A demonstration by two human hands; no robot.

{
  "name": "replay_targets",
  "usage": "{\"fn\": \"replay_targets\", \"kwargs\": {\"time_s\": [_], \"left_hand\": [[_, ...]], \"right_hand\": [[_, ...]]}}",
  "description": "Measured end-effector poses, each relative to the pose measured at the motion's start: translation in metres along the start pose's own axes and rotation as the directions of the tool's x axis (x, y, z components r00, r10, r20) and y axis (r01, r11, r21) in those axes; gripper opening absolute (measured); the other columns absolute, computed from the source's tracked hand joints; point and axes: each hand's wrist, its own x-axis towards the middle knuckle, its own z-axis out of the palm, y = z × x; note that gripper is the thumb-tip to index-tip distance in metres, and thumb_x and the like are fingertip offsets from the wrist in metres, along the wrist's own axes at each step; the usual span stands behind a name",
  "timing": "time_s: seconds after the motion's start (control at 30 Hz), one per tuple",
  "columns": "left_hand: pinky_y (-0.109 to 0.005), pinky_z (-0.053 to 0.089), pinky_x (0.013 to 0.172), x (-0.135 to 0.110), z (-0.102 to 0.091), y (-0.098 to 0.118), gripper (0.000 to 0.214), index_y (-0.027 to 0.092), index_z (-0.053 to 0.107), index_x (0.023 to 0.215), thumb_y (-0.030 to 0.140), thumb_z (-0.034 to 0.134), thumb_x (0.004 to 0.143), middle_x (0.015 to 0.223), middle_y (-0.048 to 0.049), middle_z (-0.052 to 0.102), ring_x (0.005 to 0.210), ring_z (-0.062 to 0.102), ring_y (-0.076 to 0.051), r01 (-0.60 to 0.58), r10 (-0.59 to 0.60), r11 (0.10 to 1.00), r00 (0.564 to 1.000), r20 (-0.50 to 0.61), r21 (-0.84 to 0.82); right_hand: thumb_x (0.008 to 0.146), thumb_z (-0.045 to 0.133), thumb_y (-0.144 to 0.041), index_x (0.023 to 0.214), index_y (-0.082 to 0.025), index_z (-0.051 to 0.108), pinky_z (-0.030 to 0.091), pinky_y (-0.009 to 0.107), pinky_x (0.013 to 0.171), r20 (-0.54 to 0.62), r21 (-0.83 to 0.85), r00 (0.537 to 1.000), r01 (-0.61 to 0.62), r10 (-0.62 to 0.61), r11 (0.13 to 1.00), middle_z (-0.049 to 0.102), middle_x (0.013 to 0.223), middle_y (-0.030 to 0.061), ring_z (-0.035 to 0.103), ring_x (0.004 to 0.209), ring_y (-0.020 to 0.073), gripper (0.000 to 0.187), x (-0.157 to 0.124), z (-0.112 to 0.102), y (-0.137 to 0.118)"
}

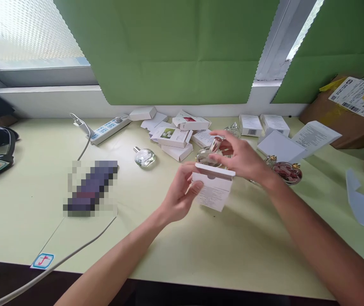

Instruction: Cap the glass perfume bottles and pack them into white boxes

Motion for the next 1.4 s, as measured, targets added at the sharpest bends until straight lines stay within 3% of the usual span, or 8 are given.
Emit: {"fn": "replay_targets", "kwargs": {"time_s": [0.13,0.23,0.47,0.53,0.67,0.83,1.4], "left_hand": [[-0.037,0.046,0.091,-0.004,0.005,-0.007,0.020,0.025,0.044,0.118,0.019,0.044,0.098,0.124,-0.0110,0.049,0.121,0.045,-0.021,-0.059,0.047,0.986,0.995,0.084,0.158],[-0.038,0.047,0.091,-0.007,0.005,-0.010,0.023,0.025,0.042,0.121,0.019,0.044,0.098,0.126,-0.0124,0.050,0.124,0.043,-0.022,-0.084,0.067,0.975,0.994,0.086,0.207],[-0.041,0.046,0.092,-0.008,0.000,-0.018,0.026,0.024,0.044,0.121,0.019,0.047,0.096,0.119,-0.0121,0.053,0.119,0.048,-0.024,-0.186,0.166,0.945,0.981,0.097,0.267],[-0.036,0.047,0.088,-0.005,-0.002,-0.017,0.022,0.024,0.045,0.118,0.020,0.047,0.097,0.114,-0.0100,0.055,0.113,0.050,-0.021,-0.136,0.124,0.974,0.990,0.073,0.183],[-0.023,0.045,0.071,0.001,-0.005,-0.010,0.017,0.025,0.047,0.113,0.028,0.051,0.097,0.107,-0.0050,0.054,0.091,0.053,-0.014,0.079,-0.080,0.995,0.997,-0.011,-0.064],[-0.021,0.043,0.068,0.002,-0.008,-0.006,0.023,0.027,0.051,0.114,0.034,0.058,0.093,0.109,-0.0033,0.051,0.086,0.051,-0.013,0.203,-0.222,0.961,0.971,-0.089,-0.187],[-0.021,0.043,0.068,0.001,-0.007,-0.008,0.026,0.027,0.052,0.116,0.034,0.059,0.092,0.114,-0.0045,0.051,0.087,0.052,-0.014,0.243,-0.269,0.944,0.959,-0.095,-0.221]], "right_hand": [[0.080,0.072,-0.039,0.131,-0.032,0.054,0.059,0.037,0.077,-0.174,0.020,0.985,-0.010,0.013,1.000,0.068,0.100,0.0031,0.067,0.094,0.0223,0.055,-0.006,-0.028,-0.012],[0.078,0.075,-0.034,0.129,-0.032,0.056,0.061,0.034,0.074,-0.258,0.068,0.965,0.059,-0.039,0.996,0.067,0.094,0.0012,0.067,0.092,0.0198,0.054,-0.013,-0.044,-0.025],[0.077,0.077,-0.022,0.126,-0.031,0.059,0.062,0.031,0.079,-0.326,0.191,0.932,0.230,-0.159,0.954,0.069,0.093,-0.0008,0.068,0.088,0.0155,0.053,-0.026,-0.046,-0.054],[0.076,0.078,-0.023,0.127,-0.032,0.058,0.062,0.033,0.081,-0.325,0.177,0.935,0.210,-0.145,0.961,0.068,0.095,-0.0010,0.068,0.089,0.0157,0.055,-0.027,-0.044,-0.058],[0.077,0.077,-0.025,0.130,-0.035,0.056,0.062,0.036,0.083,-0.349,0.155,0.926,0.212,-0.147,0.965,0.069,0.095,-0.0011,0.069,0.090,0.0172,0.058,-0.028,-0.043,-0.058],[0.077,0.077,-0.025,0.129,-0.034,0.057,0.062,0.038,0.080,-0.382,0.144,0.910,0.228,-0.159,0.963,0.070,0.095,0.0008,0.070,0.094,0.0208,0.057,-0.028,-0.046,-0.054],[0.077,0.078,-0.027,0.128,-0.036,0.057,0.063,0.040,0.081,-0.400,0.121,0.905,0.205,-0.141,0.971,0.070,0.096,-0.0003,0.070,0.095,0.0219,0.056,-0.031,-0.043,-0.059]]}}
